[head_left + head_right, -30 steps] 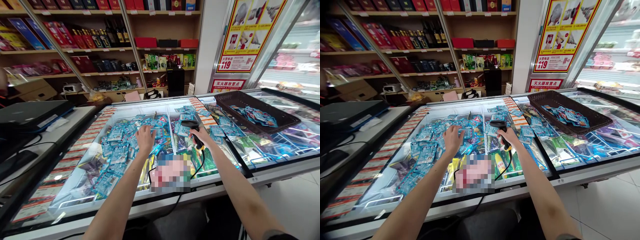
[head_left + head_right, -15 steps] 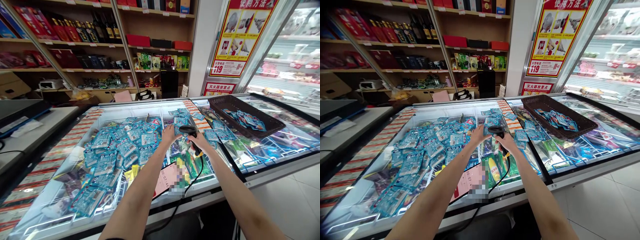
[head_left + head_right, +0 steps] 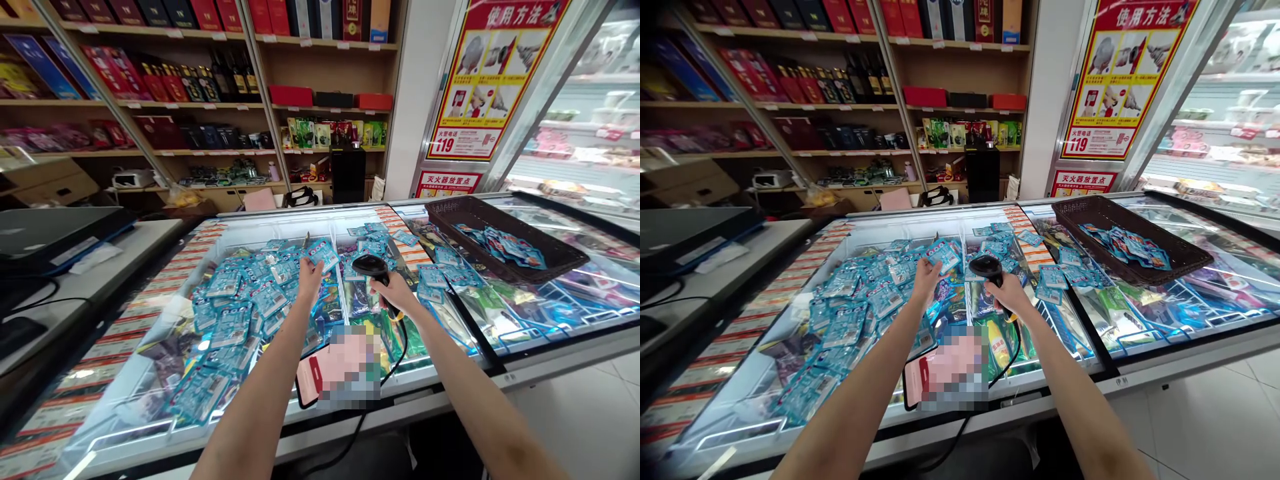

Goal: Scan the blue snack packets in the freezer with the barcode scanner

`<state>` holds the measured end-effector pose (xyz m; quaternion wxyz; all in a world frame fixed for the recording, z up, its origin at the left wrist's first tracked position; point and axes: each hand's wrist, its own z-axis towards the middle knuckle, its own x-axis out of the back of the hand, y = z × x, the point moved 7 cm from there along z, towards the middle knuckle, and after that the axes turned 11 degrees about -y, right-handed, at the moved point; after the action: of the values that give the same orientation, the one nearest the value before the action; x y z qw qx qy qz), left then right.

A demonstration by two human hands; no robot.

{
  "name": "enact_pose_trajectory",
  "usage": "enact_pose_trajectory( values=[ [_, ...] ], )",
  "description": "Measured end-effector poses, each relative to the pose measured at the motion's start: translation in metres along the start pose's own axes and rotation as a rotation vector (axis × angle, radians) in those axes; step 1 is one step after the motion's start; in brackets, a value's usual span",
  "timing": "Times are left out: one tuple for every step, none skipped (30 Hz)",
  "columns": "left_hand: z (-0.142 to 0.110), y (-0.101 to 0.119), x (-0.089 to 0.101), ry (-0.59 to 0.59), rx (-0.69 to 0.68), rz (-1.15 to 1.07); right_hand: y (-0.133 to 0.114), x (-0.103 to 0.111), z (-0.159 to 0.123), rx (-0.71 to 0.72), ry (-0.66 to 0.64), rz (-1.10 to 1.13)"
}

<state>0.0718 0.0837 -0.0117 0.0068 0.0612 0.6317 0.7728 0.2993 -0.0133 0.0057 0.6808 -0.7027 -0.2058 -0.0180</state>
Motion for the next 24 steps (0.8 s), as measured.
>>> enact_pose_trajectory(
  values=[
    [-0.001, -0.001, 0.001, -0.012, 0.0, -0.033, -0.003, -0.002, -0.001, 0.012, -0.007, -0.018],
    [-0.001, -0.001, 0.002, -0.024, -0.002, -0.062, -0.005, -0.004, -0.003, 0.02, -0.018, -0.031],
    [-0.002, -0.002, 0.002, -0.034, -0.005, -0.087, -0.006, -0.007, -0.005, 0.028, -0.034, -0.039],
    [-0.003, -0.003, 0.003, -0.042, -0.007, -0.108, -0.007, -0.009, -0.006, 0.032, -0.046, -0.044],
    [-0.004, -0.003, 0.003, -0.048, -0.009, -0.125, -0.007, -0.01, -0.008, 0.034, -0.052, -0.05],
    [-0.005, -0.003, 0.003, -0.055, -0.01, -0.138, -0.007, -0.011, -0.009, 0.032, -0.052, -0.06],
    [-0.006, -0.003, 0.003, -0.063, -0.009, -0.146, -0.007, -0.012, -0.01, 0.028, -0.049, -0.073],
    [-0.007, -0.003, 0.002, -0.075, -0.006, -0.151, -0.006, -0.012, -0.011, 0.021, -0.041, -0.087],
    [-0.007, -0.003, 0.001, -0.087, -0.002, -0.154, -0.005, -0.012, -0.012, 0.012, -0.033, -0.098],
    [-0.007, -0.003, 0.001, -0.099, 0.003, -0.155, -0.004, -0.012, -0.012, 0.004, -0.027, -0.104],
    [-0.007, -0.002, 0.0, -0.108, 0.006, -0.156, -0.003, -0.013, -0.013, 0.0, -0.025, -0.106],
    [-0.007, -0.002, 0.0, -0.114, 0.008, -0.156, -0.003, -0.014, -0.012, -0.001, -0.024, -0.107],
    [-0.007, -0.001, -0.001, -0.118, 0.009, -0.156, -0.003, -0.015, -0.011, 0.001, -0.024, -0.111],
    [-0.007, -0.001, -0.001, -0.121, 0.009, -0.155, -0.004, -0.017, -0.01, 0.009, -0.026, -0.116],
    [-0.007, -0.001, -0.001, -0.122, 0.009, -0.153, -0.006, -0.019, -0.008, 0.023, -0.032, -0.122],
    [-0.007, -0.001, -0.001, -0.12, 0.01, -0.149, -0.008, -0.021, -0.004, 0.038, -0.04, -0.129],
    [-0.007, -0.001, -0.001, -0.117, 0.01, -0.141, -0.01, -0.023, 0.0, 0.051, -0.047, -0.135],
    [-0.007, -0.001, 0.0, -0.111, 0.011, -0.131, -0.013, -0.025, 0.004, 0.061, -0.051, -0.137],
    [-0.007, -0.002, 0.001, -0.104, 0.013, -0.118, -0.014, -0.026, 0.009, 0.064, -0.05, -0.134],
    [-0.008, -0.002, 0.002, -0.095, 0.015, -0.103, -0.016, -0.027, 0.014, 0.061, -0.048, -0.128],
    [-0.008, -0.003, 0.003, -0.085, 0.017, -0.086, -0.016, -0.028, 0.018, 0.053, -0.043, -0.12],
    [-0.007, -0.003, 0.005, -0.076, 0.017, -0.068, -0.016, -0.029, 0.023, 0.044, -0.041, -0.11],
    [-0.007, -0.004, 0.006, -0.063, 0.012, -0.045, -0.017, -0.03, 0.026, 0.036, -0.043, -0.1],
    [-0.007, -0.004, 0.007, -0.05, 0.006, -0.023, -0.017, -0.031, 0.029, 0.031, -0.051, -0.093]
  ],
)
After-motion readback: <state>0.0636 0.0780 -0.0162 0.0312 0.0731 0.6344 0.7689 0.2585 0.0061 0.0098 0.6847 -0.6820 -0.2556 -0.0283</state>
